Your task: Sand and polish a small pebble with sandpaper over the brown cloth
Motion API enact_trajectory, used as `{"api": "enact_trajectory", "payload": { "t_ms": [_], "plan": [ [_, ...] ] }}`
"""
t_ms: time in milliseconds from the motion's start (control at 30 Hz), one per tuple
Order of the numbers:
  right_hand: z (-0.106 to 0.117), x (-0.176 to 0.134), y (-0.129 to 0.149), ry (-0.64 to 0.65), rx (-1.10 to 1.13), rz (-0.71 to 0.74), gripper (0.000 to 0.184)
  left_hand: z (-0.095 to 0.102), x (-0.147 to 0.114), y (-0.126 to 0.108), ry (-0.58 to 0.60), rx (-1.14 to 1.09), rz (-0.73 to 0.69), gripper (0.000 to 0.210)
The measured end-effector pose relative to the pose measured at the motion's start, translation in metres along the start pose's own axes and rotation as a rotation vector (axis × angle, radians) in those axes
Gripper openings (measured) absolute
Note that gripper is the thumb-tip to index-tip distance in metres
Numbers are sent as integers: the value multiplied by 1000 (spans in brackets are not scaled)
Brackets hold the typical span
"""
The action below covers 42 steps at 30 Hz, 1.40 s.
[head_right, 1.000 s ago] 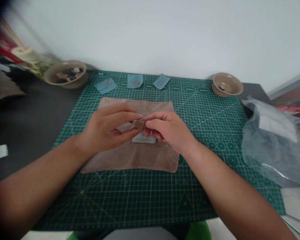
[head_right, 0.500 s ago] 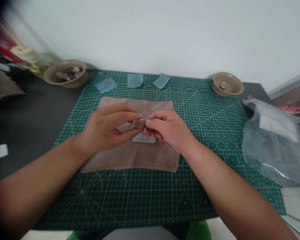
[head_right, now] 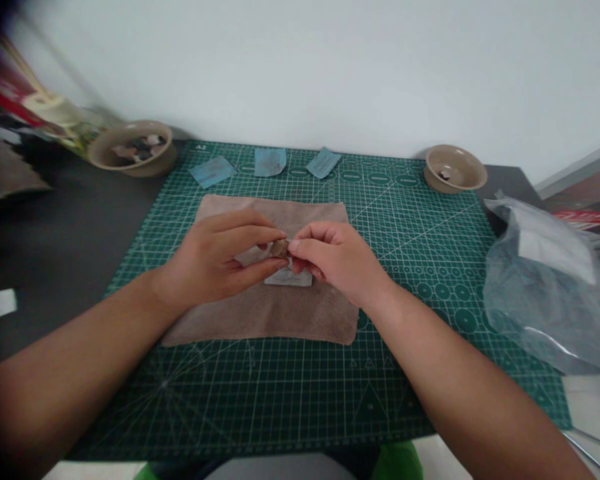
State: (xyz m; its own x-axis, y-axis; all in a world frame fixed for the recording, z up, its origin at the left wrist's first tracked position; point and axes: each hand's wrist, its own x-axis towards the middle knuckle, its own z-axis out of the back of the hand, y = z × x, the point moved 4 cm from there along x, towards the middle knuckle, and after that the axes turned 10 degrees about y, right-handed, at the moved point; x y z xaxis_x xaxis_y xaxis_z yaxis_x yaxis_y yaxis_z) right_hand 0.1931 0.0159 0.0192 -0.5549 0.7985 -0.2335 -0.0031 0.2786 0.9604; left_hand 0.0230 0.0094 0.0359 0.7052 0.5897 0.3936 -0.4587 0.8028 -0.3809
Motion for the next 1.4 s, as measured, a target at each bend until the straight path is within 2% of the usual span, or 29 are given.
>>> {"api": "enact_trajectory", "payload": {
  "t_ms": [400, 567, 667, 900, 1100, 1400],
  "plan": [
    [3, -1, -1, -6, -57, 70, 21, -1, 1, -3, 38, -14, -51, 16],
    [4, -1, 3, -27, -107, 168, 15, 0, 2, -4, 35, -11, -51, 17],
    [3, -2, 6, -50, -163, 214, 10, 0, 2, -4, 27, -13, -66, 16],
    [0, -7, 9, -35, -398, 337, 12, 0, 1, -3, 6, 2, -94, 17],
    [2, -7, 9, -33, -466, 326, 7, -2, 1, -2, 17, 20, -82, 16],
    [1, -6, 9, -48, -437, 252, 8, -1, 1, -3, -2, -2, -94, 11]
  ]
}}
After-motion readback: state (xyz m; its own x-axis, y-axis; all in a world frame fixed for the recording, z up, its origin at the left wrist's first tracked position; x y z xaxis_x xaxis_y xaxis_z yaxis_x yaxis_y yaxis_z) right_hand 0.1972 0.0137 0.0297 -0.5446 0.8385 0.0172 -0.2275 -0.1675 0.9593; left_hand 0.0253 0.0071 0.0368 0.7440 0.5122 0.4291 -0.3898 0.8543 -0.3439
